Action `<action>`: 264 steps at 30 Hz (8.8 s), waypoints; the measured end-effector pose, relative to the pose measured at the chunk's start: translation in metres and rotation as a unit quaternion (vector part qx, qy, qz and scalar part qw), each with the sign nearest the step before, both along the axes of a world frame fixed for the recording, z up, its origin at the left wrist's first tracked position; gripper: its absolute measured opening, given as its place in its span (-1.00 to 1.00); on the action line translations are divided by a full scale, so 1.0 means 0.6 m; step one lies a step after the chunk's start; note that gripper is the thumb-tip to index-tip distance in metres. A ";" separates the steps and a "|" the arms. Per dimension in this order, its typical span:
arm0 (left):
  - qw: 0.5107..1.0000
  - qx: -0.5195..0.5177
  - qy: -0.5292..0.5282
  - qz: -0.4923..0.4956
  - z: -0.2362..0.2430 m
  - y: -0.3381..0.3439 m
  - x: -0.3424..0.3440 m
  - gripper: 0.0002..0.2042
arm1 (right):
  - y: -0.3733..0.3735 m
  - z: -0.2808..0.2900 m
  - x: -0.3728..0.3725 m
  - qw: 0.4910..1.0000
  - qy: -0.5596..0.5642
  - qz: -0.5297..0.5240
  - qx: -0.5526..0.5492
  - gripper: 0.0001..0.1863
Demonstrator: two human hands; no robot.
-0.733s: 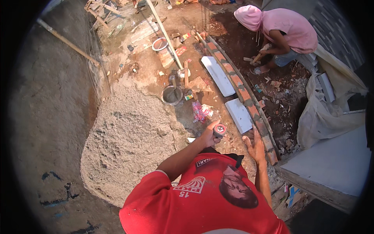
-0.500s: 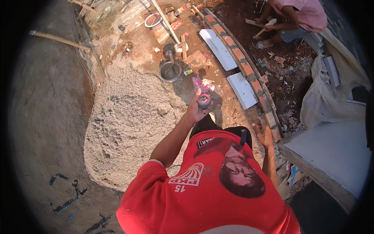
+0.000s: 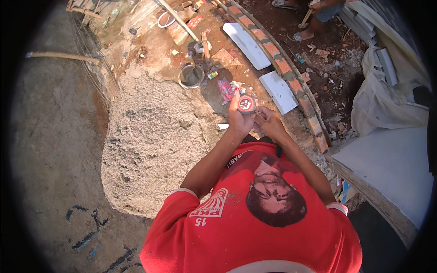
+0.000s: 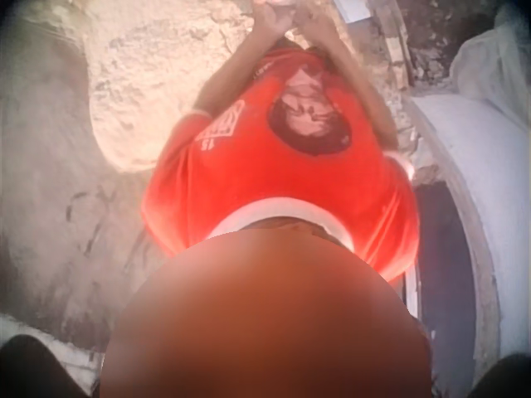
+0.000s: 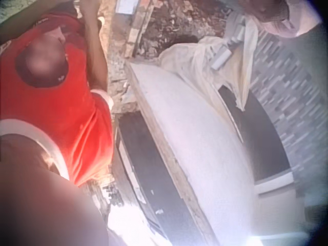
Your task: The person scoops mortar from a bucket with a trowel and applies it to a partially built brick wall. They then place a white rectangular block onto the mortar bed and tap it into position.
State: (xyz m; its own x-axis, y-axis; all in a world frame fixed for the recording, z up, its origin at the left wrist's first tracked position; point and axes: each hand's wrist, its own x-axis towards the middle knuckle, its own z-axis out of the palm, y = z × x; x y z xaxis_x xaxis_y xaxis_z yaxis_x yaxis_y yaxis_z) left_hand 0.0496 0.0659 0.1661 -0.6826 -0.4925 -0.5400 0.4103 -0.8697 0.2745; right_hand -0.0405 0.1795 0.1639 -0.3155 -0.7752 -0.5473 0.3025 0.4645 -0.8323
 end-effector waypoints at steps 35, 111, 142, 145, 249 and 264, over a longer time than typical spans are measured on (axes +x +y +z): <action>0.970 -0.037 -0.240 0.024 -0.017 0.095 0.122 -0.78 | -0.009 0.012 -0.049 0.937 0.102 0.288 -0.168 -0.73; 0.844 0.066 -0.524 -0.090 -0.333 -2.494 0.572 -0.76 | -2.438 -0.239 -0.058 0.960 0.276 -0.028 0.029 -0.71; 0.975 -0.129 -0.182 -0.005 -0.260 -3.715 -0.502 -0.61 | -3.221 -0.327 -0.804 0.927 0.310 -0.211 -0.009 -0.76; 0.992 -0.038 -0.116 0.031 -0.254 -3.740 -0.654 -0.64 | -3.309 -0.328 -0.976 0.944 0.242 -0.214 0.072 -0.75; 0.555 -0.502 -0.445 -0.492 -0.103 -4.327 -1.440 -0.47 | -4.463 0.905 -2.662 0.480 0.833 -0.271 -0.053 -0.73; 0.800 -0.176 -0.506 -0.271 -0.235 -4.377 -1.371 -0.60 | -4.480 0.914 -2.700 0.355 0.923 -0.144 0.021 -0.73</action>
